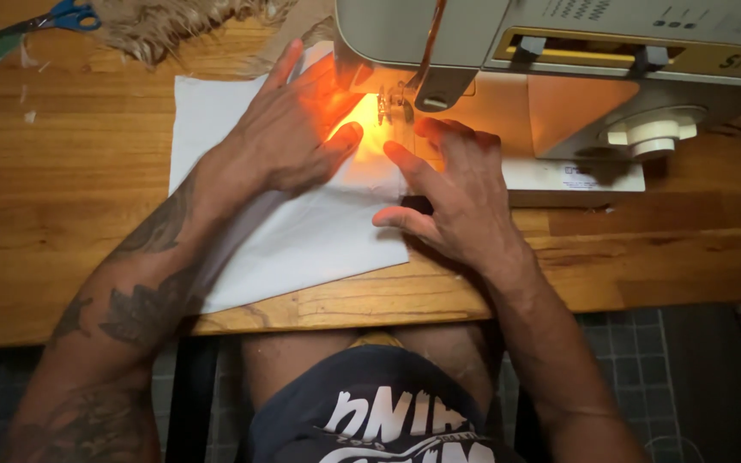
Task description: Sewing fabric and threading the needle of a sewing machine
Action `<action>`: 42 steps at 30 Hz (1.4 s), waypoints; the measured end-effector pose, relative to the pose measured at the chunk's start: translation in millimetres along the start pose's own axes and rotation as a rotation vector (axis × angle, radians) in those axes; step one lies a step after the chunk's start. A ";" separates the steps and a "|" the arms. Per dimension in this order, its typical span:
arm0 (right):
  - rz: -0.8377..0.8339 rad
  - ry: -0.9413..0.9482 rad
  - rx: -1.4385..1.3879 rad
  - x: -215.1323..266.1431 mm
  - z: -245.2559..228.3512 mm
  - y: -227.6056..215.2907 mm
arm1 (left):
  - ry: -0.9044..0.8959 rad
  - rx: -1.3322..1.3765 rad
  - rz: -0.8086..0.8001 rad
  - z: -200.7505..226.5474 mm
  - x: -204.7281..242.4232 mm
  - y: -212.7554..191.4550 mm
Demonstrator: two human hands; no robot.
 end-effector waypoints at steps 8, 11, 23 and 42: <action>0.015 -0.007 -0.007 -4.8 -0.5 -0.9 | 0.020 -0.007 0.033 -1.9 -4.5 -9.2; 0.003 -0.004 -0.026 -3.4 0.5 -1.1 | 0.026 -0.010 0.041 -2.8 -7.5 -12.0; 0.153 0.311 -0.178 34.5 -61.6 -20.0 | -0.086 -0.149 0.284 26.6 45.7 -10.7; 0.230 1.003 -1.653 98.4 -103.5 55.0 | -0.202 -0.129 0.463 66.0 194.7 88.9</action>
Point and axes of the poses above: each hand's wrist, its own x-axis away from the middle knuckle, its own y-axis out of the palm, z = x × y, the point moved 3 cm from there along -x, towards the middle knuckle, and after that the axes turned 8 degrees about -z, right-handed, at the moved point
